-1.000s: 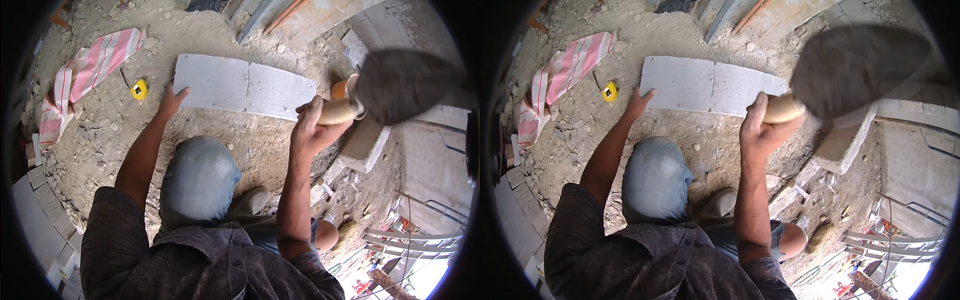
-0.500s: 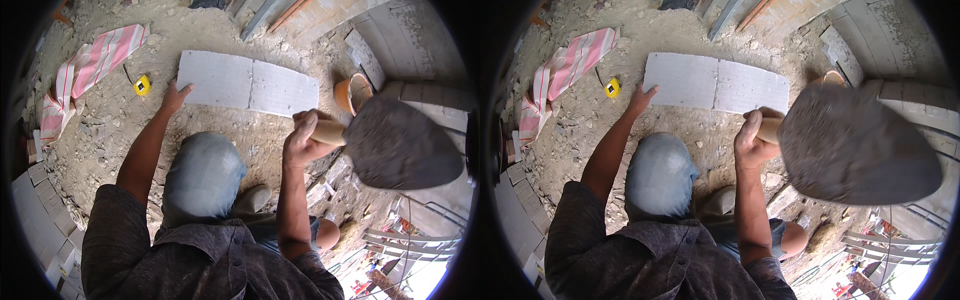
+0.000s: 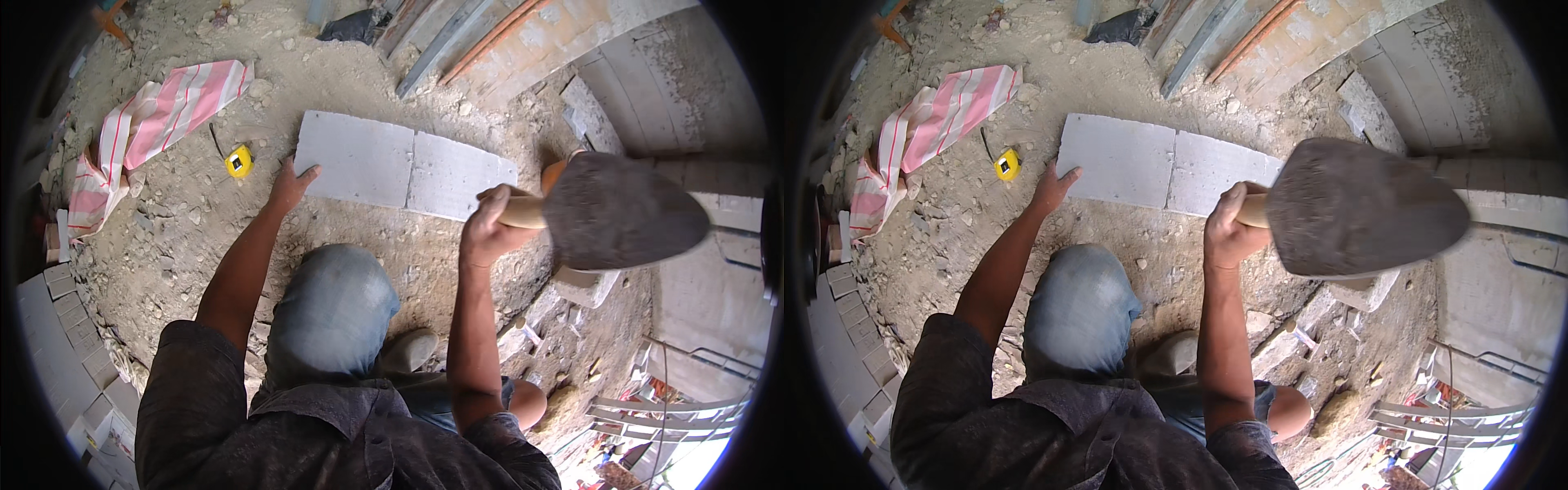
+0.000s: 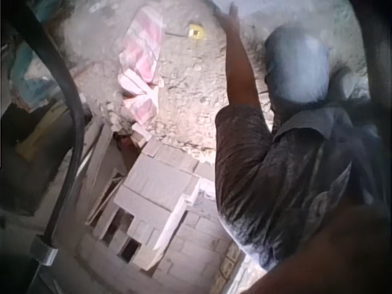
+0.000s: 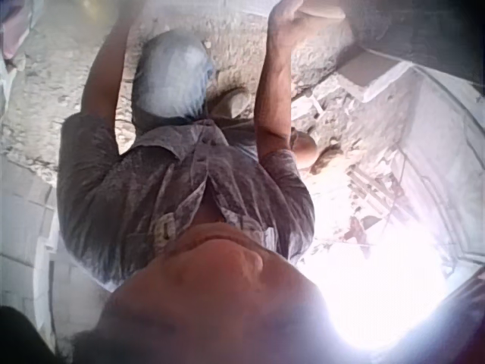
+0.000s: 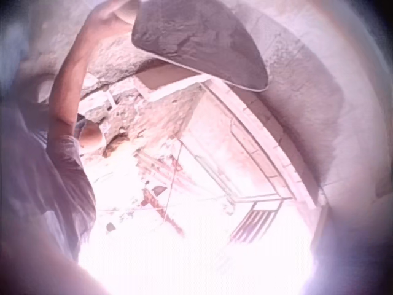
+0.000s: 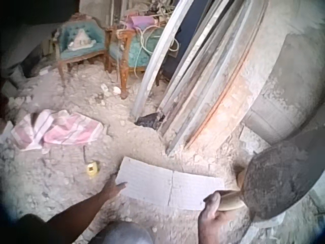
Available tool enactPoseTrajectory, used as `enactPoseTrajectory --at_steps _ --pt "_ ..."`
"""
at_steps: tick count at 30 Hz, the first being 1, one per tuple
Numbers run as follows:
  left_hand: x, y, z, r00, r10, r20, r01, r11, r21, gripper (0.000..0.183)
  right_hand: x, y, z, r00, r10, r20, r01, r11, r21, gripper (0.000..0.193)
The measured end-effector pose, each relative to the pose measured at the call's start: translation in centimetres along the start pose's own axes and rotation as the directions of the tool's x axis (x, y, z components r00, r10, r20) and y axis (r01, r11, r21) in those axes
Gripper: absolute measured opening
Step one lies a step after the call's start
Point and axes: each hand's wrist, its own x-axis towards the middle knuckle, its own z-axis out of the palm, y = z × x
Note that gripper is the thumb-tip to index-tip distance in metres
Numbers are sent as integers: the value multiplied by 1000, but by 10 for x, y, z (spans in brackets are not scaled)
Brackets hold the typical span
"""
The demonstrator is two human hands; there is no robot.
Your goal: The person uses a hoe to break up red soil, then moves to a construction area where they measure a white tile with a tape measure and cut it with a hammer and chisel. The cut tile is placed against a wall.
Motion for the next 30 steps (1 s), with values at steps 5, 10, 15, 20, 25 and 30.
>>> enactPoseTrajectory --at_steps 5,10,15,20,25,30 --pt "1 1 18 999 21 -37 -19 997 70 73 -67 115 -7 608 639 471 -36 615 -788 41" --pt "-5 7 -4 997 -67 -43 69 995 66 74 57 -13 16 927 229 297 -179 966 -186 32" --pt "8 18 3 999 -21 -32 23 999 49 75 38 25 22 996 -83 -20 83 997 0 38" --pt "-8 -8 25 999 42 -32 -42 999 0 74 -31 161 -6 650 456 608 118 730 -673 39" --pt "-10 -3 -13 994 -65 -83 74 992 101 74 72 -8 19 948 170 268 -146 984 -106 26" --pt "1 30 4 999 -46 -24 46 999 26 76 27 50 13 1000 -24 -6 24 999 -28 26"
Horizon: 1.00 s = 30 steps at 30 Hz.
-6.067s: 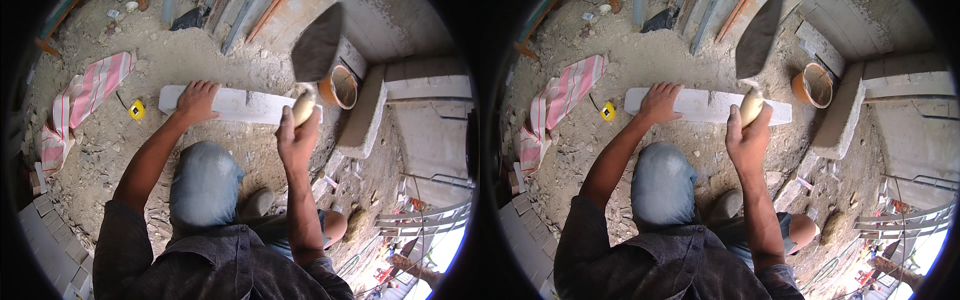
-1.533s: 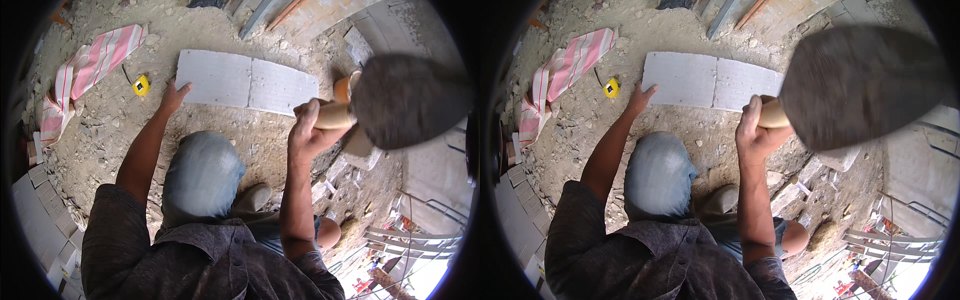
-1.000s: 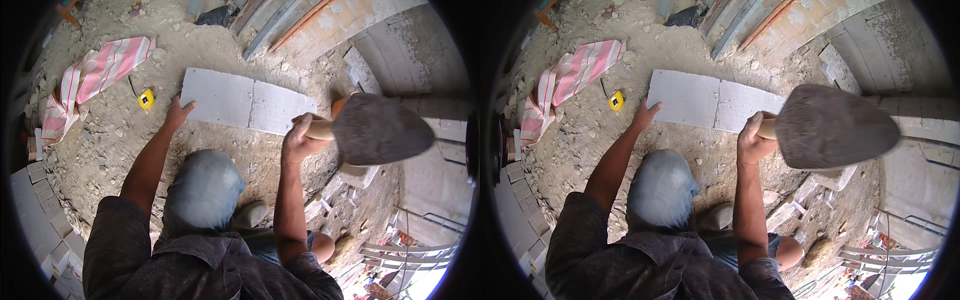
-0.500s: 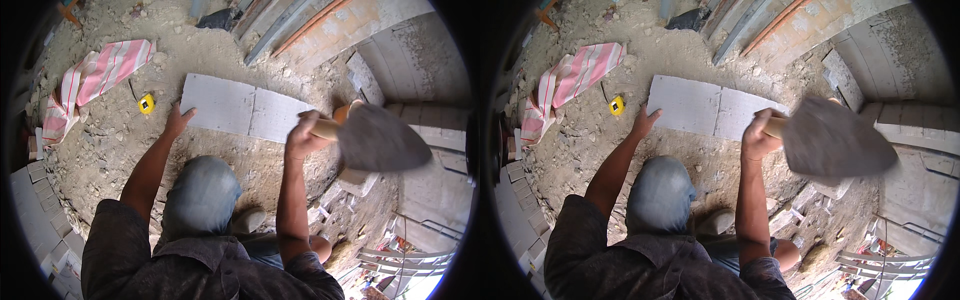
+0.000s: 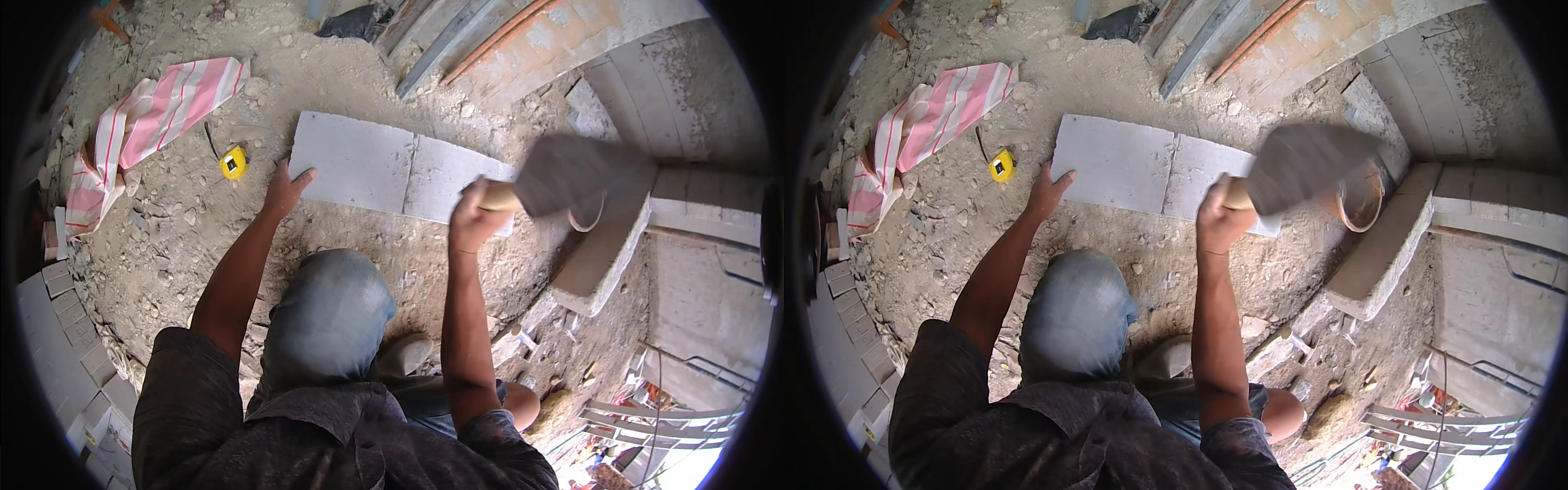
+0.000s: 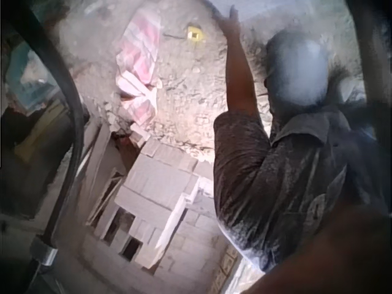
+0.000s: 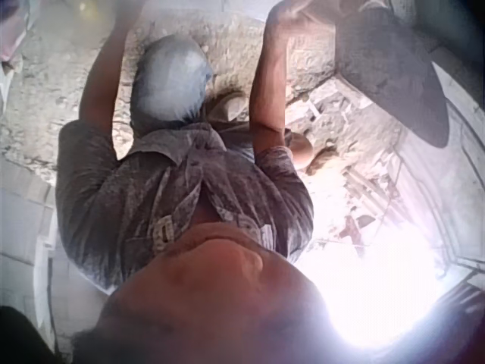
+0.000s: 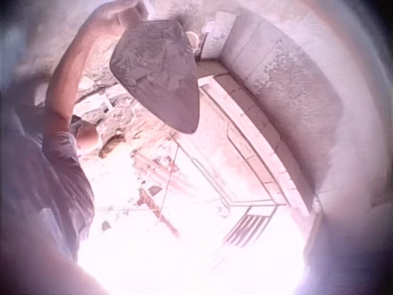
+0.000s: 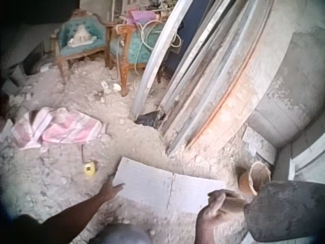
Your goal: The person uses a hoe to break up red soil, then moves to a construction area where they measure a white tile with a tape measure and cut it with a hammer and chisel. The cut tile is placed against a wall.
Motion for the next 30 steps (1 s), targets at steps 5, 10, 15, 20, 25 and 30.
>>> enactPoseTrajectory --at_steps 5,10,15,20,25,30 --pt "-36 -58 17 990 136 -35 -135 990 32 77 -73 64 -21 690 534 488 -89 732 -676 41" --pt "-13 -30 -5 1000 -24 -17 25 996 80 77 40 -79 2 998 -70 7 69 991 114 23" --pt "-11 -21 6 999 -8 37 5 998 65 79 -73 17 -14 963 226 145 -185 950 -252 43" --pt "6 -24 -9 995 -10 97 -9 982 189 82 -132 64 -39 433 718 545 -201 667 -718 51" --pt "65 52 10 964 262 48 -230 728 646 90 -100 -1 -76 572 734 366 -619 679 -396 38" --pt "175 127 61 860 203 469 -473 662 581 78 -142 -13 -90 424 828 366 -859 239 453 28"
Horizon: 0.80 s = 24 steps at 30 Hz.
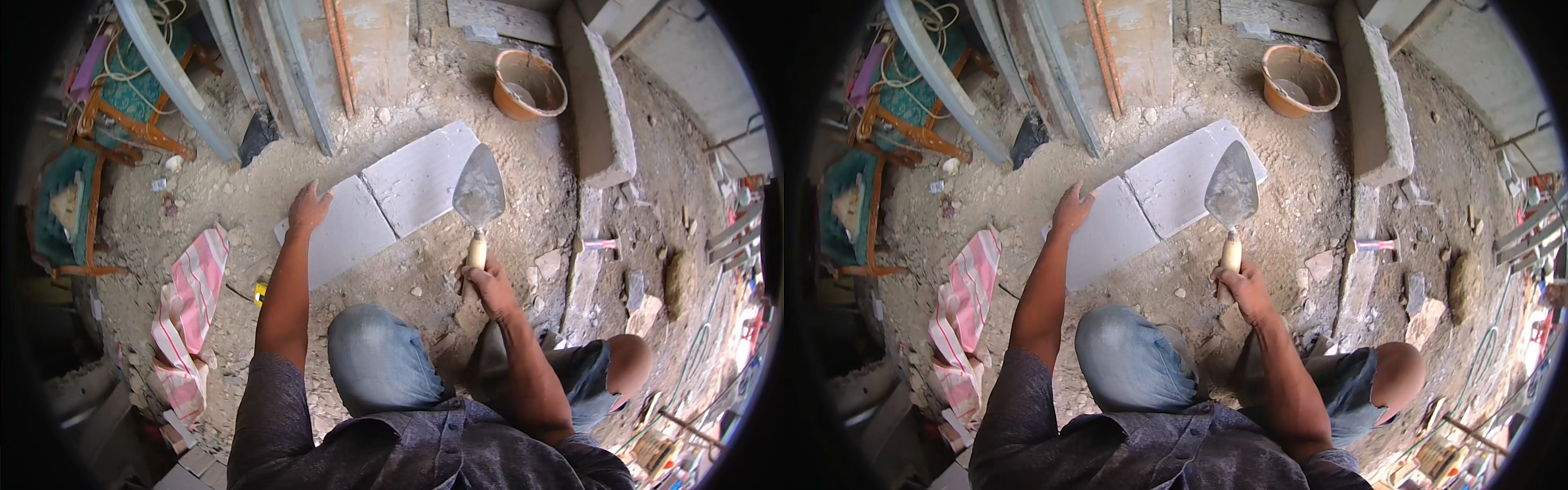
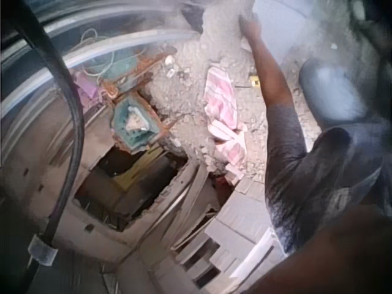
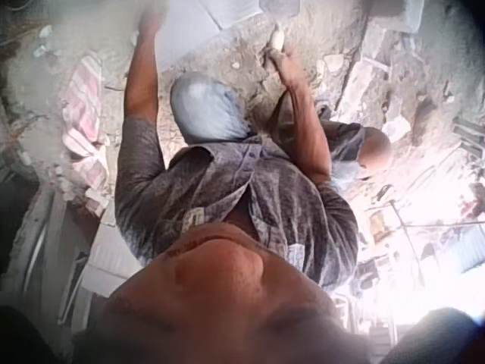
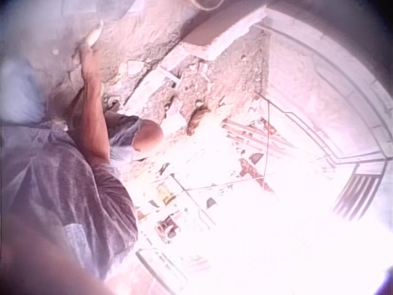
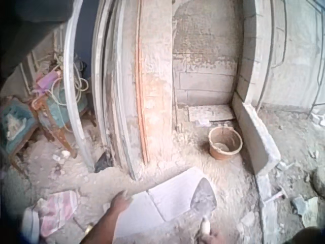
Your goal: The person uses a hoe to break up red soil, then moves to a construction area where they measure a white tile with a tape measure and cut it with a hammer and chisel. The cut tile is placed against a wall.
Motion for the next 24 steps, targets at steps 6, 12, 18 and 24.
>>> enactPoseTrajectory --at_steps 6,12,18,24 --pt "-32 47 -21 957 -126 260 24 932 363 84 -18 -21 -19 941 44 -335 -163 927 -339 34" --pt "-200 93 -50 970 223 93 -241 888 392 87 0 -27 -12 986 78 -149 -80 997 -6 28" --pt "-245 103 -50 972 173 160 -211 942 261 103 23 -6 15 931 -361 -56 183 593 -784 52" --pt "-250 72 -85 998 -64 26 59 987 150 101 -17 -6 49 964 -181 193 257 466 -847 59"
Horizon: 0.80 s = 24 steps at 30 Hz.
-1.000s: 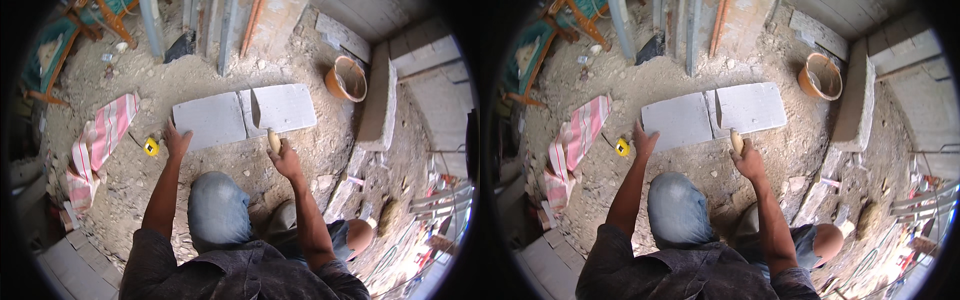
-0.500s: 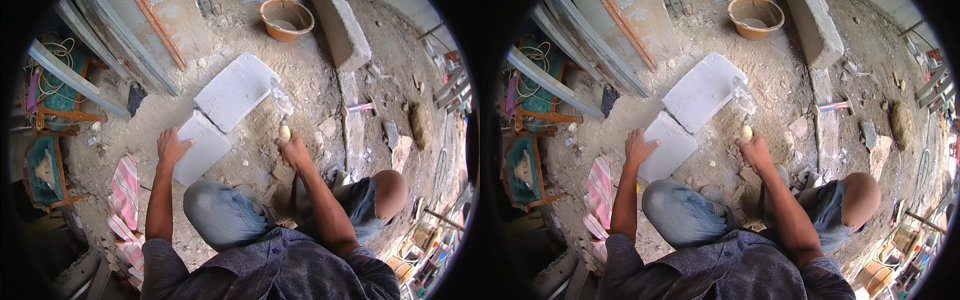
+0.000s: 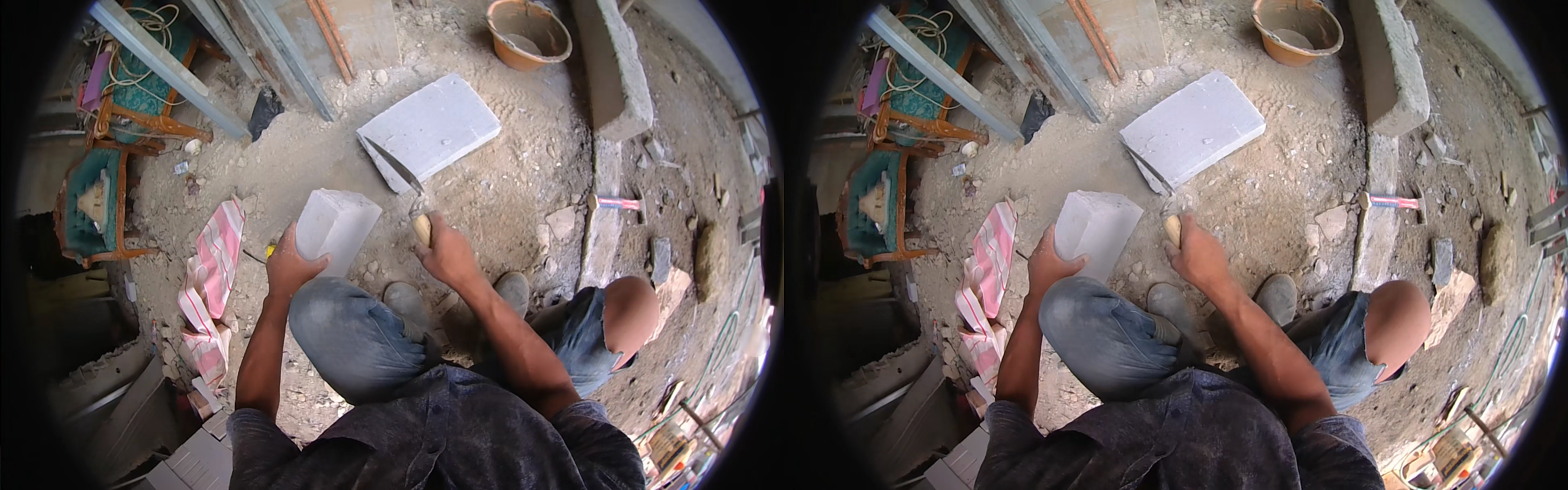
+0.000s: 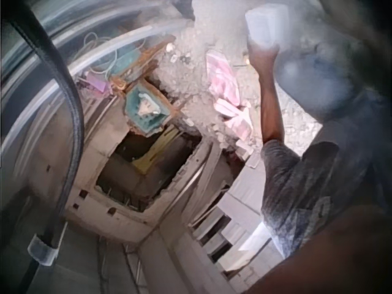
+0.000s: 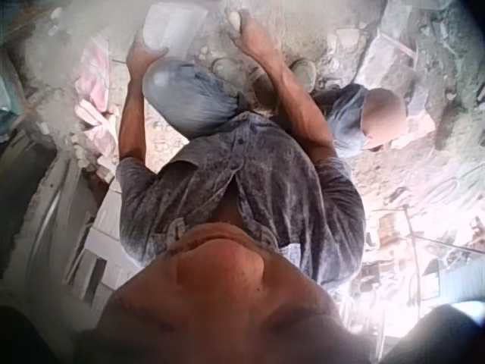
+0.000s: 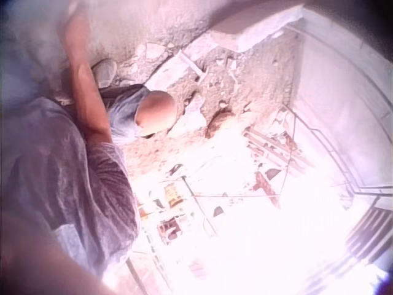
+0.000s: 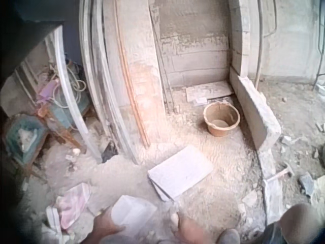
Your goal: The person uses a hoe to break up red soil, then moves to a construction area where they measure a white tile with a tape measure and cut it with a hammer and chisel. The cut tile is placed against a wall.
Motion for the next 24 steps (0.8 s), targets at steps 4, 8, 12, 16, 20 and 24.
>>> enactPoseTrajectory --at_steps 4,8,12,16,20,24 --pt "12 -45 46 993 -18 -114 15 999 -31 99 -15 -12 30 992 -93 85 100 992 -83 55" --pt "19 -29 53 993 -46 -108 41 998 -44 92 -11 -49 21 998 -68 4 68 998 -4 48" --pt "26 -44 51 984 55 -167 -56 998 -2 90 3 -113 12 812 -434 -390 514 849 124 48" --pt "22 -31 55 982 89 -168 -89 996 7 90 27 -49 74 985 -64 161 81 992 -101 40" --pt "10 -32 56 986 46 -162 -45 999 11 90 29 -65 48 985 -149 82 151 989 -11 38" --pt "21 -39 57 987 47 -153 -48 999 -1 90 24 -96 40 817 -416 -399 463 886 24 42"
